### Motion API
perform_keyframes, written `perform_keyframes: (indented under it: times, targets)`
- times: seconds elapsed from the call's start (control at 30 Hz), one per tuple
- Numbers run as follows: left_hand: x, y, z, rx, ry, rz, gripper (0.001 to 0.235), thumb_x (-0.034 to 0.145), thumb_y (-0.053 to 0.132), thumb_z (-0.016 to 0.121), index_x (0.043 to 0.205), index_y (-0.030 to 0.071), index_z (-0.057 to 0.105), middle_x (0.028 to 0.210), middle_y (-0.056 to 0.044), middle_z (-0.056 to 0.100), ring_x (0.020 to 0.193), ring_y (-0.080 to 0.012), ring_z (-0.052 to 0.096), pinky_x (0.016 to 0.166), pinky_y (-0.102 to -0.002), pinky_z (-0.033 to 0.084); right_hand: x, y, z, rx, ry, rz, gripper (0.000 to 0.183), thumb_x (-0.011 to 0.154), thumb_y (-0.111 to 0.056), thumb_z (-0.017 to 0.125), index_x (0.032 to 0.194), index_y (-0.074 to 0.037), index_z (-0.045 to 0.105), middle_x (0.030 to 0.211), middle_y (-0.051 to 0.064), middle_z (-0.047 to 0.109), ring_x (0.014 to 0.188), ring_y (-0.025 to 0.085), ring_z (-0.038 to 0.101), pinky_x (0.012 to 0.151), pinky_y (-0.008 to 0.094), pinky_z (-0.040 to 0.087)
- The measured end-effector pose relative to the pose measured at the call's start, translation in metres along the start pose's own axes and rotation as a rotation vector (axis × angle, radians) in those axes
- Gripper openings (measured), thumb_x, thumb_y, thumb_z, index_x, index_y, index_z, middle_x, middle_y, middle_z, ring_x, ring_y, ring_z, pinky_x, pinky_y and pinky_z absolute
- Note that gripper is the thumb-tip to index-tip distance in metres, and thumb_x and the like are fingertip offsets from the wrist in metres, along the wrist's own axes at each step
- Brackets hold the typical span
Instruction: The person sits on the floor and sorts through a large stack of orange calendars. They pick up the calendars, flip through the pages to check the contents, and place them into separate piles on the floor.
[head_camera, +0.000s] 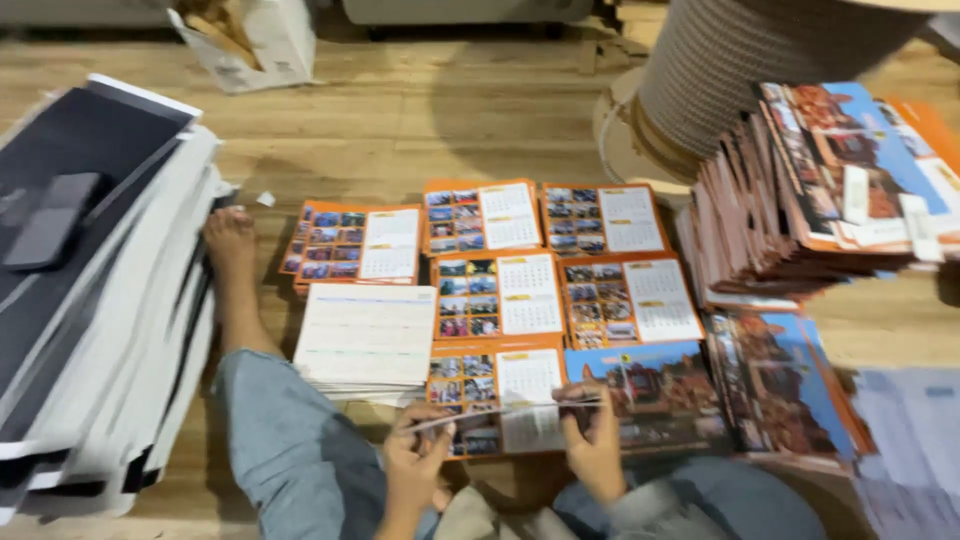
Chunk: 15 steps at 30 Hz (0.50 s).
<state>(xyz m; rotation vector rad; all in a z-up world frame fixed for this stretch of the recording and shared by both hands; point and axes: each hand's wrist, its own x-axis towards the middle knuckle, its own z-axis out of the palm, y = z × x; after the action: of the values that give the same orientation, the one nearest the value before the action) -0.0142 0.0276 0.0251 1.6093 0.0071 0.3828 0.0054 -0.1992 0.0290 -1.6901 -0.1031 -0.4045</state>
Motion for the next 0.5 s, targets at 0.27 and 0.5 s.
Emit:
perform_keyframes:
  times: [0.27, 0.5]
  targets:
    - [-0.014, -0.078, 0.001, -0.128, 0.037, -0.34, 0.036, 0.079, 0.006, 0.063, 0.114, 0.004, 0.055, 0.103, -0.01, 0.067, 0.095, -0.0162, 0.061, 0.089, -0.028, 0.045, -0.02, 0.093, -0.034, -0.394, -0.063, 0.061, 0.067, 0.087, -0.009, 0.052, 0.142, 0.004, 0.018, 0.138, 0.023, 0.043, 0.123, 0.034, 0.046, 0.1, 0.037, 0.036]
    - [0.006, -0.039, 0.005, 0.035, -0.009, -0.281, 0.031, 0.085, 0.003, 0.053, 0.116, 0.007, 0.053, 0.112, -0.009, 0.063, 0.108, -0.0187, 0.058, 0.095, -0.029, 0.043, 0.022, -0.001, -0.183, -0.572, 0.345, 0.343, 0.036, 0.086, -0.02, 0.055, 0.118, -0.007, 0.045, 0.114, 0.013, 0.05, 0.107, 0.027, 0.048, 0.095, 0.039, 0.033]
